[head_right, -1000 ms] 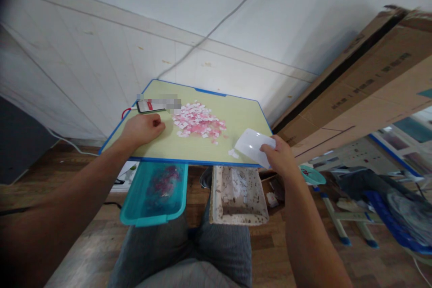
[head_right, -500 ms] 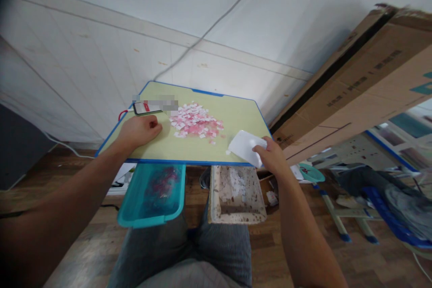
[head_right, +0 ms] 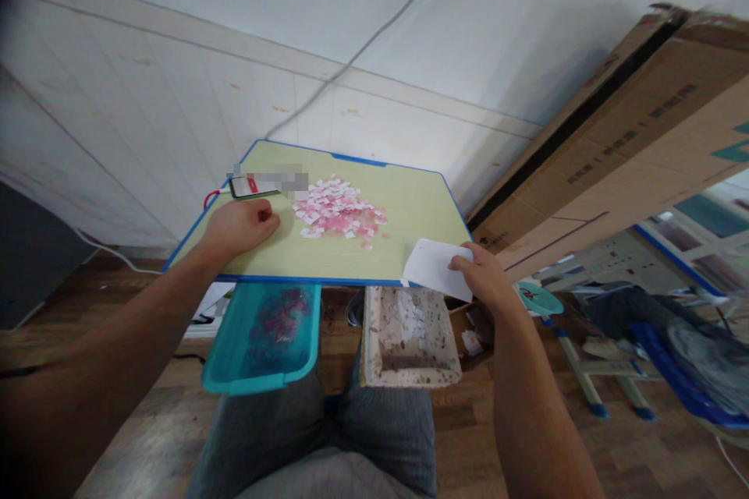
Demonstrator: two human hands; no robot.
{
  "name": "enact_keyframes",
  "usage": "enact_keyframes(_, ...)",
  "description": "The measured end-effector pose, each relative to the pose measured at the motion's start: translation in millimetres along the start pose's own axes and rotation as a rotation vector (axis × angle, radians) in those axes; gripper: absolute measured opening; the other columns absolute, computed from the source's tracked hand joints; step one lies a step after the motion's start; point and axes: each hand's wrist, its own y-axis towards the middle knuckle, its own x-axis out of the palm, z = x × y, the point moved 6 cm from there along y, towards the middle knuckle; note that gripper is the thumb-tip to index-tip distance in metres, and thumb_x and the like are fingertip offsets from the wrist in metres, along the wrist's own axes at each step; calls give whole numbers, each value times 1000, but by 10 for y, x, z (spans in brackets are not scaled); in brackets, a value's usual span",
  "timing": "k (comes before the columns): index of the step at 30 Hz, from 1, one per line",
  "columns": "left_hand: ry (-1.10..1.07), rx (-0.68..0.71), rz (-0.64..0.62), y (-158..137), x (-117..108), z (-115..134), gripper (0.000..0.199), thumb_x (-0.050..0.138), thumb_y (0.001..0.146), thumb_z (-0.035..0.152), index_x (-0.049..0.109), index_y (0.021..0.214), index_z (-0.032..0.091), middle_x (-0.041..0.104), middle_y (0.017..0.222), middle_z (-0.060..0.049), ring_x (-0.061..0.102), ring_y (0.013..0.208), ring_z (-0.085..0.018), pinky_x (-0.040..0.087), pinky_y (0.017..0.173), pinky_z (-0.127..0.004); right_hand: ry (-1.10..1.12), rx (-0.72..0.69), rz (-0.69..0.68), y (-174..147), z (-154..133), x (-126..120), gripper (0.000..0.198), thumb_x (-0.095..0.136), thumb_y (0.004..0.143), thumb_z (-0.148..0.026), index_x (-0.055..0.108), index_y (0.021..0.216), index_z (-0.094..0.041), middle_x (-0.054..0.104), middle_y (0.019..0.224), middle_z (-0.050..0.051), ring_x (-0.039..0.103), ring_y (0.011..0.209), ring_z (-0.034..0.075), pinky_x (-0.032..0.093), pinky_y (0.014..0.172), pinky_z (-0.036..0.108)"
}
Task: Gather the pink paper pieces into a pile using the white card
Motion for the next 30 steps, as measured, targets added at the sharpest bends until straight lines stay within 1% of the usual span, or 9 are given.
enact_keyframes(3,5,2,2,6,11,-4,40,46,86,52,73,91,23,75,90,-12,66,87,-31,41,69,-35,29,26,-85,-21,44,-25,25,64,67,-34,67,90,-24,65,68,-1,56,55,19,38,48,29)
enact_keyframes(5,12,4,3,10,21,-7,41,46,86,53,73,91,23,75,90,-12,66,87,-30,40,68,-35,70,15,-68,-27,31,-56,27,65,67,-35,66,91,-24,66,69,-1,58,57,20,40,49,29)
enact_keyframes(7,15,4,1,12,29,-10,41,46,86,53,73,91,23,75,90,-12,67,86,-30,40,68,-35,82,-31,-9,-19,-35,-34,29,66,69,-38,64,93,-24,66,71,0,60,61,21,43,51,29)
enact_keyframes(10,20,20,4,10,22,-1,41,45,87,54,73,90,23,74,89,-11,67,86,-30,40,67,-35,52,-107,5,14,-187,184,29,66,73,-42,61,95,-24,65,73,1,61,65,22,45,53,30)
enact_keyframes(14,32,33,15,4,-7,10,41,44,87,53,72,90,23,75,88,-11,67,86,-30,38,65,-34,10,-179,-80,65,-393,569,28,66,77,-45,58,94,-24,61,73,-2,59,66,20,45,54,29)
enact_keyframes(17,35,26,8,-1,-16,12,40,45,87,53,72,91,23,75,89,-11,68,87,-29,38,64,-34,6,-216,-87,99,-523,704,27,65,79,-44,56,94,-23,59,74,-2,58,66,19,44,56,29)
enact_keyframes(24,19,15,10,-13,-29,20,40,45,87,52,73,93,24,75,90,-11,68,89,-30,41,67,-35,-75,-285,-30,186,-747,778,22,63,79,-40,57,93,-25,63,76,1,59,75,24,45,62,32)
enact_keyframes(27,9,18,3,-11,-30,25,40,46,87,51,74,93,23,75,91,-12,68,89,-31,42,69,-35,-125,-304,18,175,-797,746,21,63,80,-40,58,94,-26,64,77,2,59,76,25,45,63,33)
enact_keyframes(30,9,2,-11,-10,-30,22,39,47,87,51,74,93,23,76,91,-12,68,89,-31,43,69,-35,-168,-316,34,137,-787,689,20,61,83,-42,58,94,-25,63,78,1,59,73,23,44,63,32)
